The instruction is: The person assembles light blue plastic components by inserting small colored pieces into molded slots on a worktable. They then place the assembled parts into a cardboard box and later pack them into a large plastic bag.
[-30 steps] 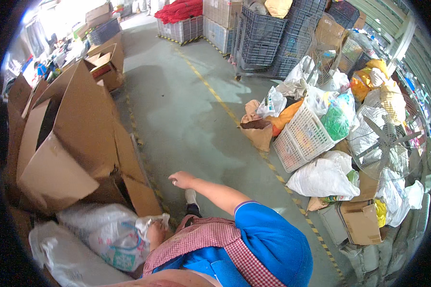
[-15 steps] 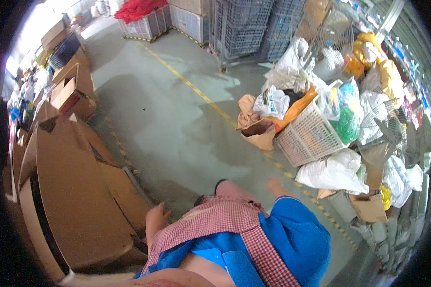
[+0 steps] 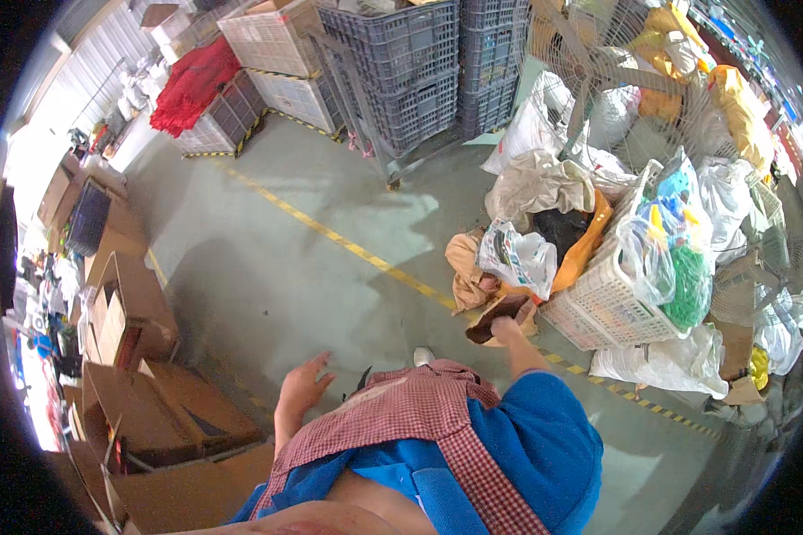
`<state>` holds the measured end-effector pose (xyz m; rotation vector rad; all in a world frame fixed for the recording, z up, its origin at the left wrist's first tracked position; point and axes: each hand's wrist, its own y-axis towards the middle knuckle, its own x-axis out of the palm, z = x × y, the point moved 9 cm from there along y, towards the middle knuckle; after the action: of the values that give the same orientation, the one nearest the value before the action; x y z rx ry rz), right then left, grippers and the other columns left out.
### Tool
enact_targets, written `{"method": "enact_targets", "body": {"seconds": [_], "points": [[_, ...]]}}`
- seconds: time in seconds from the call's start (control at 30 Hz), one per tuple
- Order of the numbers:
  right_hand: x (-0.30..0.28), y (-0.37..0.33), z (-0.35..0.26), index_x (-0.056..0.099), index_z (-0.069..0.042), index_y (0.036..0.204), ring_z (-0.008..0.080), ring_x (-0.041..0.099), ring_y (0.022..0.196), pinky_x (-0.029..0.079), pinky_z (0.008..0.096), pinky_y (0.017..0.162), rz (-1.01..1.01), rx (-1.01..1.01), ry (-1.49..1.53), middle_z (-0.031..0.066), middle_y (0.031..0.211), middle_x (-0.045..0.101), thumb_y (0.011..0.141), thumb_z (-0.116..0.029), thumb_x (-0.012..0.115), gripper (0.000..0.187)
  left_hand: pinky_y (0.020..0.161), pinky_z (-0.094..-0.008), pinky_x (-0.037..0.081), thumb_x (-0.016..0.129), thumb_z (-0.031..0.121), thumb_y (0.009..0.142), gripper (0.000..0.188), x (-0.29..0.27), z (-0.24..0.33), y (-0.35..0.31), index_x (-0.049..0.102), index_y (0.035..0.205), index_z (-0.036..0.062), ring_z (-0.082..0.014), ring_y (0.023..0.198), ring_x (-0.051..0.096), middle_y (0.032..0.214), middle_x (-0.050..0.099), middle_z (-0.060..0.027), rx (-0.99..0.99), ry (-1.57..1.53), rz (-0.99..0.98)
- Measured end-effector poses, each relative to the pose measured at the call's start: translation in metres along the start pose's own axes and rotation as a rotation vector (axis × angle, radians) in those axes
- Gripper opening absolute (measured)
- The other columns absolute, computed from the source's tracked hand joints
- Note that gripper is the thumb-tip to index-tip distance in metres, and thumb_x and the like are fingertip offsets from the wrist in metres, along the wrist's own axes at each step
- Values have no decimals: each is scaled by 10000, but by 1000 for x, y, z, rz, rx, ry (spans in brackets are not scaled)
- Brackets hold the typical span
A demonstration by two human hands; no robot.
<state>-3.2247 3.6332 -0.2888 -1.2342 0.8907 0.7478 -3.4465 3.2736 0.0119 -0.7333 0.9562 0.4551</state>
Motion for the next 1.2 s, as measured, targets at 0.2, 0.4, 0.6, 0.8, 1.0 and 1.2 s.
{"method": "enact_targets", "body": {"seconds": [0.2, 0.4, 0.6, 0.8, 1.0, 1.2], "points": [[-209, 199, 222, 633, -13, 1119, 242, 626, 1001, 473, 332, 882, 507, 433, 1144, 151, 1073, 661, 832, -167, 599, 327, 855, -452, 468, 621, 392, 806, 570, -58, -35, 148, 494, 1290, 120, -348, 1054, 570, 1157, 603, -166, -148, 156, -39], [-571, 277, 393, 627, -77, 1132, 275, 622, 1002, 484, 348, 865, 1122, 72, 865, 145, 1083, 646, 846, -139, 603, 294, 762, -452, 485, 664, 285, 780, 493, -187, -14, 357, 546, 1218, 92, -341, 925, 610, 1000, 648, -149, -104, 299, 173], [-836, 243, 524, 599, -108, 1180, 287, 624, 975, 486, 370, 876, 1262, 251, 455, 138, 1105, 632, 842, -163, 602, 342, 769, -413, 476, 660, 251, 779, 451, -323, 134, 566, 559, 1196, 110, -290, 903, 602, 956, 638, -98, 335, 333, 433], [-968, 219, 647, 604, -133, 1185, 302, 558, 1092, 435, 400, 952, 1390, 455, 39, 129, 1200, 572, 841, -211, 587, 353, 800, -381, 479, 658, 261, 779, 444, -403, 307, 667, 569, 1199, 147, -246, 917, 609, 985, 645, -46, 844, 364, 387], [-1126, 210, 750, 596, -132, 1185, 312, 456, 1217, 417, 418, 971, 1614, 621, -396, 128, 1299, 496, 816, -273, 560, 396, 785, -335, 488, 688, 261, 744, 417, -468, 365, 718, 613, 1139, 149, -197, 881, 618, 965, 650, -10, 999, 383, 424], [-1174, 229, 880, 557, -75, 1221, 330, 511, 1155, 433, 413, 938, 1552, 1254, 110, 190, 1287, 479, 776, -452, 634, 589, 680, -334, 487, 699, 224, 672, 306, -536, 385, 789, 667, 963, 137, -210, 759, 611, 832, 639, -7, 827, 362, 648]]}}
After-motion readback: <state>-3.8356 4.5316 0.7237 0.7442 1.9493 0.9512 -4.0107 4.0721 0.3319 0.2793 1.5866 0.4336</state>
